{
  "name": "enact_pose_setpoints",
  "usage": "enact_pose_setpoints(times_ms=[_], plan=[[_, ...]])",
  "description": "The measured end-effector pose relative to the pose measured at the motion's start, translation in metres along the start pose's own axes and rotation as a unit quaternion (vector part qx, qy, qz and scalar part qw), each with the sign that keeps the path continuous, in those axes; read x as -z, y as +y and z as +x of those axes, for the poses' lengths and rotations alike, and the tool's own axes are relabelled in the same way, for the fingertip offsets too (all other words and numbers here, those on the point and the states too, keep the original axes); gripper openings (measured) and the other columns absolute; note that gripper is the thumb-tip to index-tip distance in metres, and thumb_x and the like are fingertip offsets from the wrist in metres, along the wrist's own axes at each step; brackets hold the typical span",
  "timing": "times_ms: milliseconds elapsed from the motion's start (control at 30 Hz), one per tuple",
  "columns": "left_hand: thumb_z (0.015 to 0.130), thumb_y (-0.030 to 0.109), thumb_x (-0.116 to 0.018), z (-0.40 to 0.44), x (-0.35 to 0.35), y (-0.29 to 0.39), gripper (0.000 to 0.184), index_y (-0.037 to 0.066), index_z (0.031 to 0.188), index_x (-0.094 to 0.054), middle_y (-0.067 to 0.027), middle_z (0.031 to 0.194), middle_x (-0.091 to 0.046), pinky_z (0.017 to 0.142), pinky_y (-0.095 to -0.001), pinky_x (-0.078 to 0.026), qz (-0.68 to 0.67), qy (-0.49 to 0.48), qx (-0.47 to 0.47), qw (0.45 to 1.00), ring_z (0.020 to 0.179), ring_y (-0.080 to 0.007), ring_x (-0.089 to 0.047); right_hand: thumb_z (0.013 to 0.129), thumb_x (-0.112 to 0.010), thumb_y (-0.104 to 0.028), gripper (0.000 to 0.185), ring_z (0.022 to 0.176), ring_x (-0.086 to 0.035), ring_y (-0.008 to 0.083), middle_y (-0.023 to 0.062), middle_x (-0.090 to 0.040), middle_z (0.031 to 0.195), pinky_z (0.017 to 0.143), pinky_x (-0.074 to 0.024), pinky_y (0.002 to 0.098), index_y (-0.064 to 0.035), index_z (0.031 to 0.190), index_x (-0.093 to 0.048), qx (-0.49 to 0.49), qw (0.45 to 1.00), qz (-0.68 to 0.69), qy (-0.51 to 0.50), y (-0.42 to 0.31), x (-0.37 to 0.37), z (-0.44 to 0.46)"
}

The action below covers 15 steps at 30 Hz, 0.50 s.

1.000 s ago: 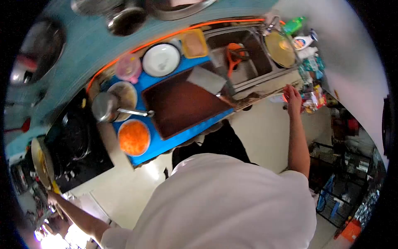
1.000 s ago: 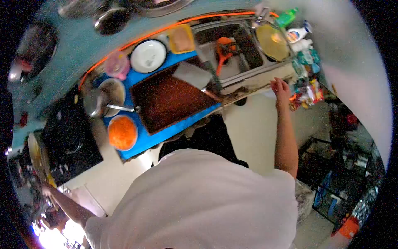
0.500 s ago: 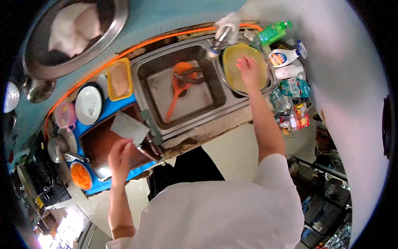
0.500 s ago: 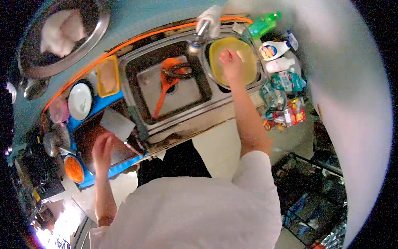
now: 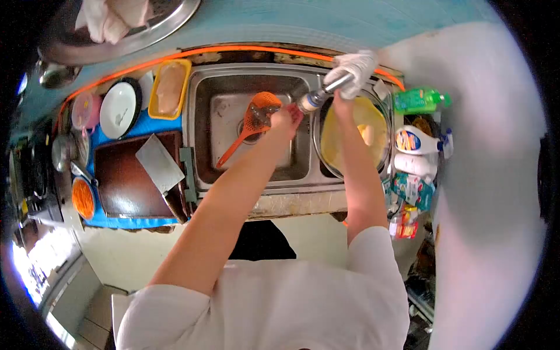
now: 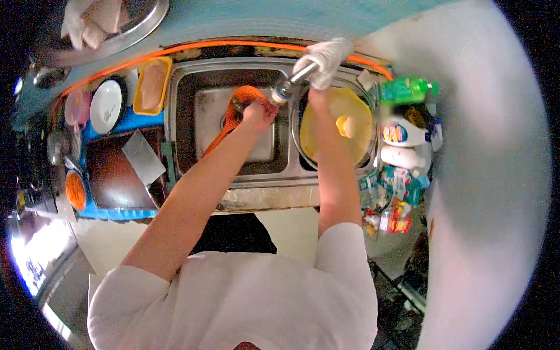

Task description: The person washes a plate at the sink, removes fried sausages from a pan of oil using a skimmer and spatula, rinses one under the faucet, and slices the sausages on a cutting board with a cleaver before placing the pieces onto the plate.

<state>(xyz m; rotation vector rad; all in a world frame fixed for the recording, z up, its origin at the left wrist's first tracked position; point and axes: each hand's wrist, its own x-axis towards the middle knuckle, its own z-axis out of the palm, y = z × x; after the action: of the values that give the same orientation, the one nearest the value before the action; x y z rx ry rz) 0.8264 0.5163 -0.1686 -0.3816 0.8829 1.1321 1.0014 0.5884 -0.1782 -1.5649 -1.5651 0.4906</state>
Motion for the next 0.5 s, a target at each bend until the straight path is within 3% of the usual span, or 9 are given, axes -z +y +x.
enact_pose_setpoints(times_ms=[33, 100, 133, 233, 300, 400, 500], plan=[[0.093, 0.025, -0.033, -0.006, -0.007, -0.004, 0.031, 0.001, 0.090, -0.052, -0.0067, 0.079, -0.054, 0.070, -0.0324, -0.048, 0.016, 0.015, -0.023, 0.999, 0.072, -0.0180, -0.053, 0.088, -0.046, -0.024, 0.036, 0.107, -0.048, 0.0237, 0.0135, -0.052, 0.114, 0.090, -0.0360, 0.0336, -0.0008, 0.115, -0.047, 0.018, 0.999, -0.047, 0.020, 0.030, -0.017, 0.005], [0.093, 0.026, -0.033, -0.002, -0.014, -0.010, 0.030, 0.003, 0.090, -0.052, -0.0058, 0.080, -0.055, 0.071, -0.0319, -0.047, -0.022, 0.044, 0.008, 0.999, 0.074, -0.0172, -0.053, 0.083, -0.042, -0.018, 0.041, 0.119, -0.036, 0.0316, 0.0180, -0.044, 0.125, 0.100, -0.0253, 0.0376, -0.0036, 0.122, -0.043, 0.013, 0.999, -0.025, 0.021, 0.023, -0.011, -0.007], [0.093, 0.026, -0.033, -0.005, -0.017, -0.008, 0.030, 0.003, 0.090, -0.052, -0.0057, 0.081, -0.055, 0.071, -0.0318, -0.047, -0.021, 0.041, 0.006, 0.999, 0.074, -0.0171, -0.053, 0.083, -0.043, -0.021, 0.043, 0.121, -0.034, 0.0329, 0.0179, -0.042, 0.127, 0.100, -0.0248, 0.0383, -0.0059, 0.123, -0.042, 0.013, 0.999, -0.050, -0.002, 0.031, -0.010, -0.005], [0.094, 0.026, -0.031, -0.008, -0.020, -0.008, 0.031, 0.004, 0.090, -0.052, -0.0056, 0.082, -0.055, 0.073, -0.0315, -0.047, -0.026, 0.043, 0.002, 0.999, 0.075, -0.0172, -0.053, 0.083, -0.045, -0.037, 0.048, 0.123, -0.032, 0.0314, 0.0163, -0.040, 0.128, 0.100, -0.0246, 0.0372, -0.0119, 0.124, -0.042, -0.088, 0.976, -0.110, -0.163, 0.052, 0.001, 0.006], [0.094, 0.026, -0.030, -0.003, -0.019, -0.008, 0.032, 0.004, 0.090, -0.052, -0.0059, 0.083, -0.056, 0.073, -0.0315, -0.046, -0.041, 0.059, 0.003, 0.997, 0.076, -0.0175, -0.053, 0.082, -0.049, -0.038, 0.050, 0.120, -0.036, 0.0277, 0.0146, -0.043, 0.126, 0.099, -0.0261, 0.0350, -0.0116, 0.124, -0.042, -0.001, 0.982, -0.164, -0.093, 0.059, -0.006, 0.010], [0.095, 0.025, -0.028, -0.002, -0.019, -0.006, 0.033, 0.003, 0.093, -0.053, -0.0068, 0.084, -0.056, 0.074, -0.0318, -0.046, -0.056, 0.047, -0.005, 0.997, 0.078, -0.0181, -0.053, 0.081, -0.052, -0.036, 0.047, 0.116, -0.039, 0.0247, 0.0123, -0.045, 0.122, 0.098, -0.0274, 0.0333, -0.0107, 0.120, -0.045, -0.007, 0.993, -0.095, -0.067, 0.035, -0.004, 0.009], [0.095, 0.026, -0.027, -0.002, -0.018, -0.004, 0.035, 0.003, 0.095, -0.052, -0.0069, 0.084, -0.056, 0.074, -0.0319, -0.045, -0.067, 0.045, -0.004, 0.997, 0.079, -0.0184, -0.053, 0.080, -0.055, -0.033, 0.037, 0.107, -0.043, 0.0221, 0.0090, -0.050, 0.111, 0.094, -0.0309, 0.0334, -0.0098, 0.109, -0.052, -0.026, 0.991, -0.123, -0.049, 0.035, -0.009, 0.011]])
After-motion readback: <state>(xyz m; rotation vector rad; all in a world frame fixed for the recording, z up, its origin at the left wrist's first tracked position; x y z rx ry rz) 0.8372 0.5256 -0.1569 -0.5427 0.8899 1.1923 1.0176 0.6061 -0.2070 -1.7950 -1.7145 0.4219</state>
